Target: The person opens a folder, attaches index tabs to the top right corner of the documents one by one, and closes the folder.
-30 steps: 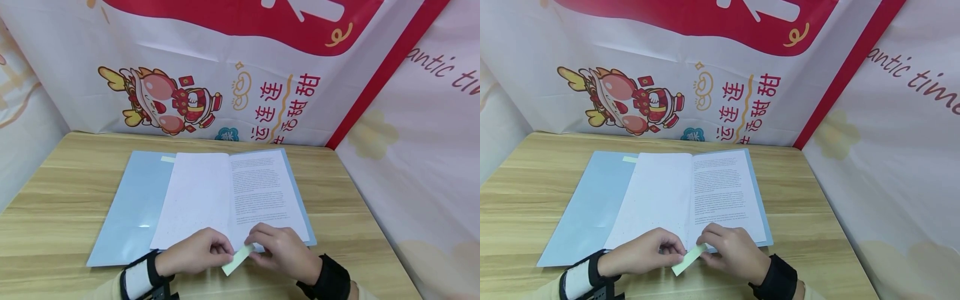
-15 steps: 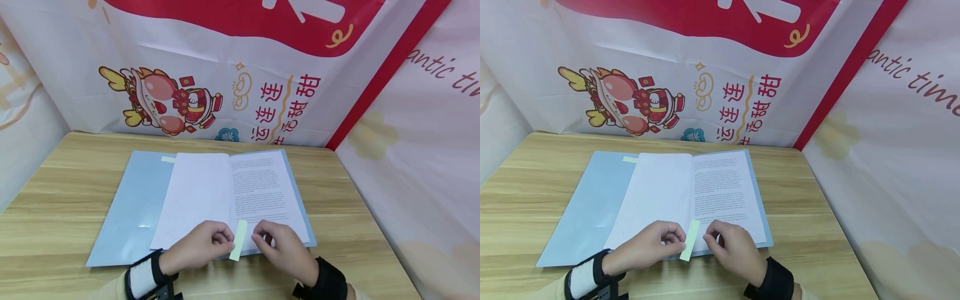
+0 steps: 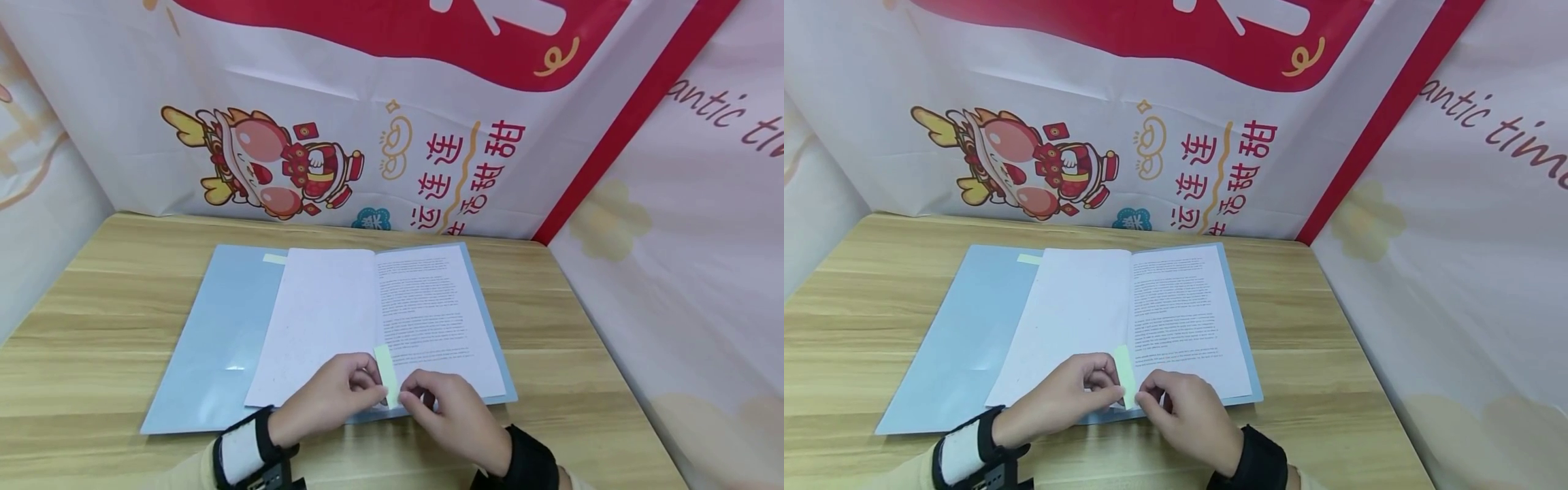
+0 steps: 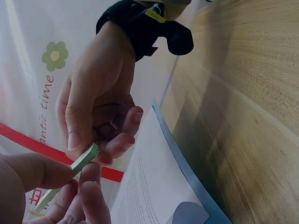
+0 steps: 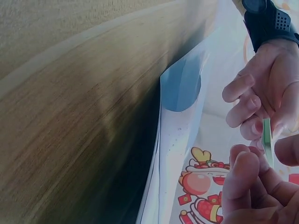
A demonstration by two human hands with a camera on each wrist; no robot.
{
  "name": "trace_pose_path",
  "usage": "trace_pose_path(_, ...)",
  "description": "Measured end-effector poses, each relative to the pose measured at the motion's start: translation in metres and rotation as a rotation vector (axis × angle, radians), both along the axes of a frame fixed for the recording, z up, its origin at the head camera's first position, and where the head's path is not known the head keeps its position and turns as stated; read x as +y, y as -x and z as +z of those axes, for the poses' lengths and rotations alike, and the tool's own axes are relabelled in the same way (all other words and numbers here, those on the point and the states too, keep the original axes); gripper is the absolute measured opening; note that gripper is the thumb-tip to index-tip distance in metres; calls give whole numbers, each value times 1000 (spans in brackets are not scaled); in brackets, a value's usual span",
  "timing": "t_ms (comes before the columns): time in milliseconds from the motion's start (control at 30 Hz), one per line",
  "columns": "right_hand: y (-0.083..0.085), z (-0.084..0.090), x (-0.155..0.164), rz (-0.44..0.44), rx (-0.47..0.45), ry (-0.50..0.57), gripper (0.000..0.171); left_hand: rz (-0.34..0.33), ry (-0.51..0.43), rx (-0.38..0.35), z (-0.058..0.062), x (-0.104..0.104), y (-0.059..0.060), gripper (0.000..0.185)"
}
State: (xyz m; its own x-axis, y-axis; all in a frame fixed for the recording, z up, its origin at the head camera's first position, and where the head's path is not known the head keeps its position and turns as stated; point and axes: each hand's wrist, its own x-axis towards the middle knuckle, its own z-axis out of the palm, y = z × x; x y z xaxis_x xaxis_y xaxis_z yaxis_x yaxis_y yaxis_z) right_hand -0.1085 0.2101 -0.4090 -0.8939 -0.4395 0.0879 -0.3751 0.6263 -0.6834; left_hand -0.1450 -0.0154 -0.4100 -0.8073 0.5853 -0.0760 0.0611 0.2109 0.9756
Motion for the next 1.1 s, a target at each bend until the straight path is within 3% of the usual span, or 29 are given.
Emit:
trace_pose_path(333,1,-1,4,32,-15,29,15,-5,-33,-5,-2,0,0,16)
trace_pose_path(533,1,1,7,33,-52,-6,13,72,-1,3,0,-7,6,29)
trace_pose_path(667,1,2,8,66,-66,-24,14,108,27,24,3,-12,9,27)
trace_pose_path(833,1,4,9,85,-66,-37,15,95,38,35,2,-19,10,18)
trace_pose_path(1100,4,8,13,4,-66,-44,16,40,52,12,-2,-23,10,23)
